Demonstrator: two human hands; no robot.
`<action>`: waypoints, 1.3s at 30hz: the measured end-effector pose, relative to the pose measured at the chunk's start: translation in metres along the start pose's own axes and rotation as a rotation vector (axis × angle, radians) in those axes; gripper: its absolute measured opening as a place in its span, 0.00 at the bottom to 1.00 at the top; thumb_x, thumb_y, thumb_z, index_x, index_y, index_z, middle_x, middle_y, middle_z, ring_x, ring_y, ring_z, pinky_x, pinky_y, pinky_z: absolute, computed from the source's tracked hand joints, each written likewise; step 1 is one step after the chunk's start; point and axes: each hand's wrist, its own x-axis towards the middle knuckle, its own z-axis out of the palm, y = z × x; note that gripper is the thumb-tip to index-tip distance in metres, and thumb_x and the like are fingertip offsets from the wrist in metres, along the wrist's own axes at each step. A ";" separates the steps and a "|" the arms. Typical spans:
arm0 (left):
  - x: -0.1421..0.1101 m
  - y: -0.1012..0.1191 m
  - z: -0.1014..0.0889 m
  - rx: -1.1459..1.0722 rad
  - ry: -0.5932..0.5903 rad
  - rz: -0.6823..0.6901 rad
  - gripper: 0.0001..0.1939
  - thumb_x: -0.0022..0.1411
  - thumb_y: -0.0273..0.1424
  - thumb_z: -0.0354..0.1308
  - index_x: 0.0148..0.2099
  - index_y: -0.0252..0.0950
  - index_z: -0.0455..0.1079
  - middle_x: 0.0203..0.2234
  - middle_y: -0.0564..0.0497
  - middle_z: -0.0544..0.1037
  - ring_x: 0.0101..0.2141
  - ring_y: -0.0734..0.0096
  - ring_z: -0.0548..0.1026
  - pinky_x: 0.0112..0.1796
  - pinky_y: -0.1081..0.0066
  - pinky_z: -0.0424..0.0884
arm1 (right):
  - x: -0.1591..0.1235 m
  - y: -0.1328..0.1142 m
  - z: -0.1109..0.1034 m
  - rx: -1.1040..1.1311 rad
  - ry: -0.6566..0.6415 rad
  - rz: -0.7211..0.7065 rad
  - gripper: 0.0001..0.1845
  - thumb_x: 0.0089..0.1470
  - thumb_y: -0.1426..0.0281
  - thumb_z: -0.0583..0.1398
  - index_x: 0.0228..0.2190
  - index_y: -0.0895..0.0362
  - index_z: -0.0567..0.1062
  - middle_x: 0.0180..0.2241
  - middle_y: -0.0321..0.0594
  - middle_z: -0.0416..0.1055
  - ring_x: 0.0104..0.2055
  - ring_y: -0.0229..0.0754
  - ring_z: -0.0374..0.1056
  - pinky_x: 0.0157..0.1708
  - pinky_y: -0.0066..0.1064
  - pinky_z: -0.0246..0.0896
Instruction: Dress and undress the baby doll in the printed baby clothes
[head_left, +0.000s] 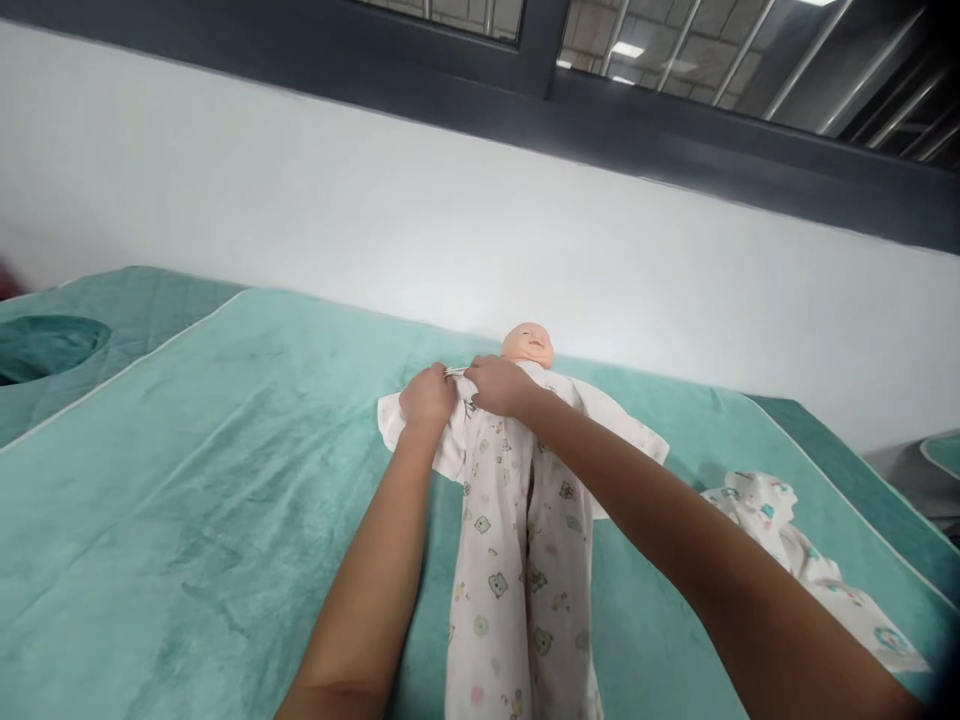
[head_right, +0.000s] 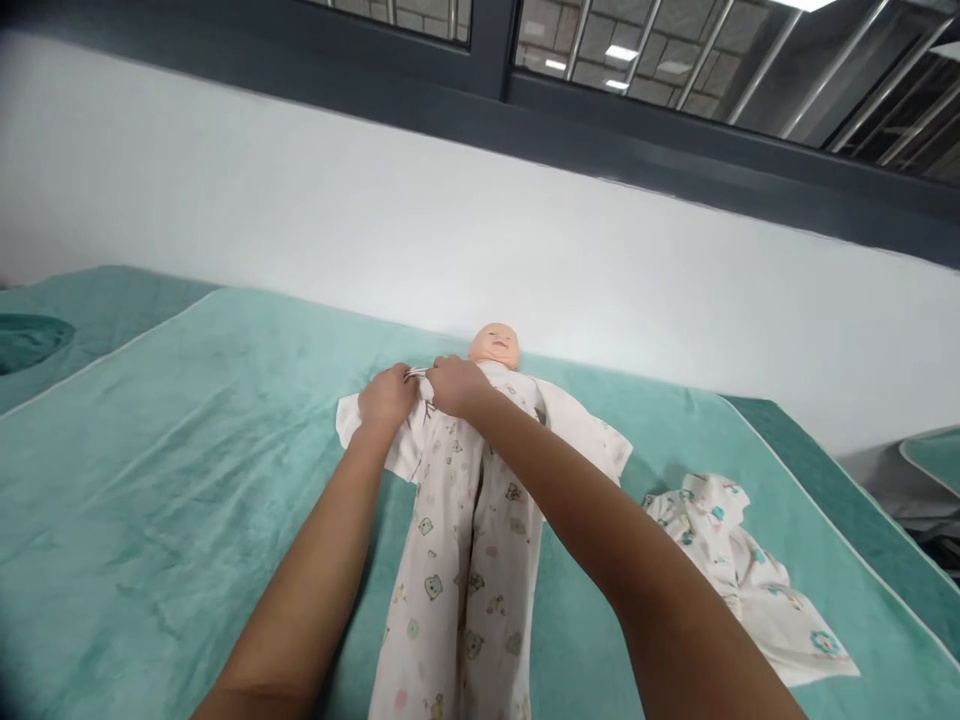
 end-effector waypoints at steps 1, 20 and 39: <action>0.002 -0.002 0.000 -0.011 -0.007 -0.008 0.15 0.67 0.33 0.44 0.45 0.40 0.71 0.43 0.41 0.80 0.44 0.54 0.77 0.38 0.62 0.69 | 0.006 0.000 0.002 -0.027 -0.023 -0.005 0.15 0.57 0.71 0.56 0.45 0.59 0.74 0.48 0.50 0.70 0.46 0.50 0.67 0.39 0.36 0.60; -0.005 -0.012 0.005 -0.154 0.137 -0.020 0.18 0.65 0.29 0.46 0.53 0.44 0.70 0.48 0.46 0.78 0.48 0.56 0.75 0.39 0.64 0.67 | 0.008 0.010 -0.021 -0.260 -0.181 0.018 0.22 0.63 0.52 0.54 0.46 0.56 0.74 0.42 0.51 0.75 0.39 0.52 0.73 0.35 0.36 0.62; -0.049 -0.034 0.012 0.118 0.206 0.332 0.21 0.67 0.38 0.51 0.61 0.45 0.64 0.50 0.44 0.74 0.50 0.51 0.69 0.46 0.56 0.67 | -0.022 0.026 0.010 0.051 0.077 0.075 0.22 0.62 0.55 0.54 0.51 0.53 0.71 0.49 0.47 0.73 0.48 0.53 0.70 0.44 0.40 0.62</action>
